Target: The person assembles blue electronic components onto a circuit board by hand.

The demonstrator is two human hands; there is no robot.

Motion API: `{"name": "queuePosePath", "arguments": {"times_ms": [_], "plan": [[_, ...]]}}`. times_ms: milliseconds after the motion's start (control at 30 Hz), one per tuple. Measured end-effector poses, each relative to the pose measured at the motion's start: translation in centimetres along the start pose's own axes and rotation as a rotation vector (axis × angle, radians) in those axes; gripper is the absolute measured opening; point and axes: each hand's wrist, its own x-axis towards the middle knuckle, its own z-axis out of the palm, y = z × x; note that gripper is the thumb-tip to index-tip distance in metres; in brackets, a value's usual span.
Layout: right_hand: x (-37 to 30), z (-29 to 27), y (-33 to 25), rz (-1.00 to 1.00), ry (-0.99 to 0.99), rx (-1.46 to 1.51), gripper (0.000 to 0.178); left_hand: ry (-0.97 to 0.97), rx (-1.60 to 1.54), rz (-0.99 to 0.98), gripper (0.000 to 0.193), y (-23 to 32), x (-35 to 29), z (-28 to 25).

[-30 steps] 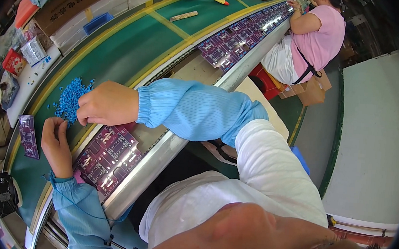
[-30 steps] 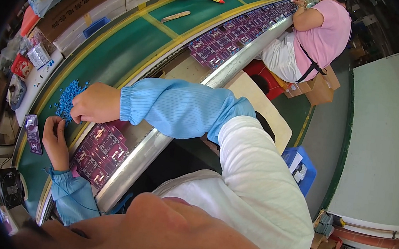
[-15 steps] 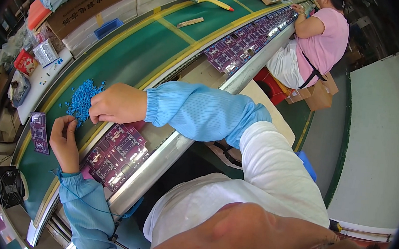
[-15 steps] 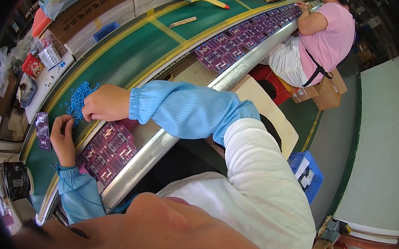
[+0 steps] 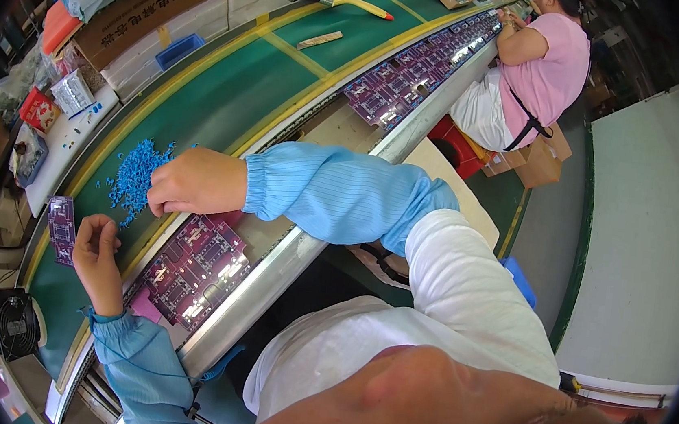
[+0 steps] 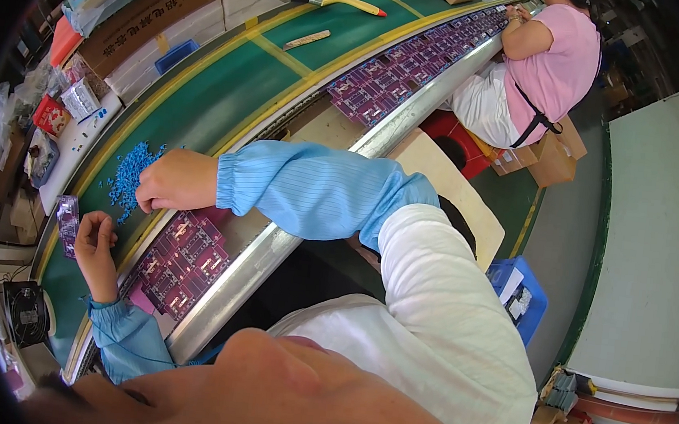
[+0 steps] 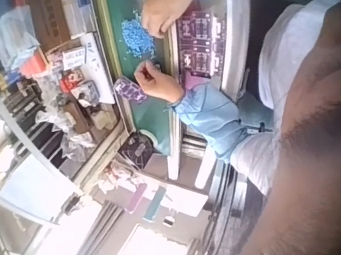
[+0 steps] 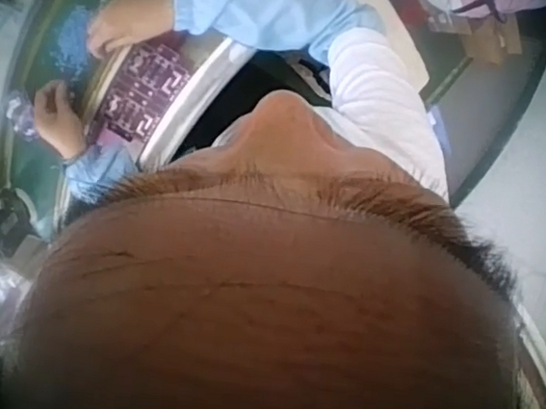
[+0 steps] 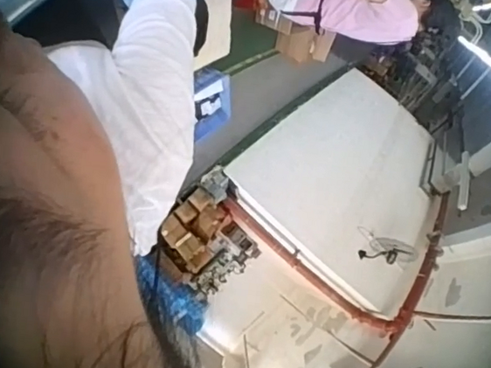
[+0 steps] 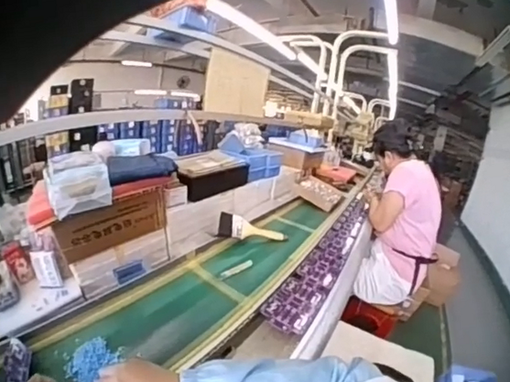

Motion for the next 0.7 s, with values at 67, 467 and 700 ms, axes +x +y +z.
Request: {"name": "queuePosePath", "arguments": {"times_ms": [67,467,700], "plan": [[0.0,0.1,-0.1,-0.009,0.008,0.006,0.006,-0.052,-0.011,-0.033,0.002,1.0,-0.6,-0.2],[0.0,0.3,0.2,-0.072,-0.026,0.002,0.006,-0.132,0.0,-0.048,0.004,3.8,-1.5,0.5],[-0.2,0.0,-0.8,-0.045,-0.168,-0.02,0.007,-0.196,0.039,-0.002,0.006,3.9,-1.9,-0.2]]}}
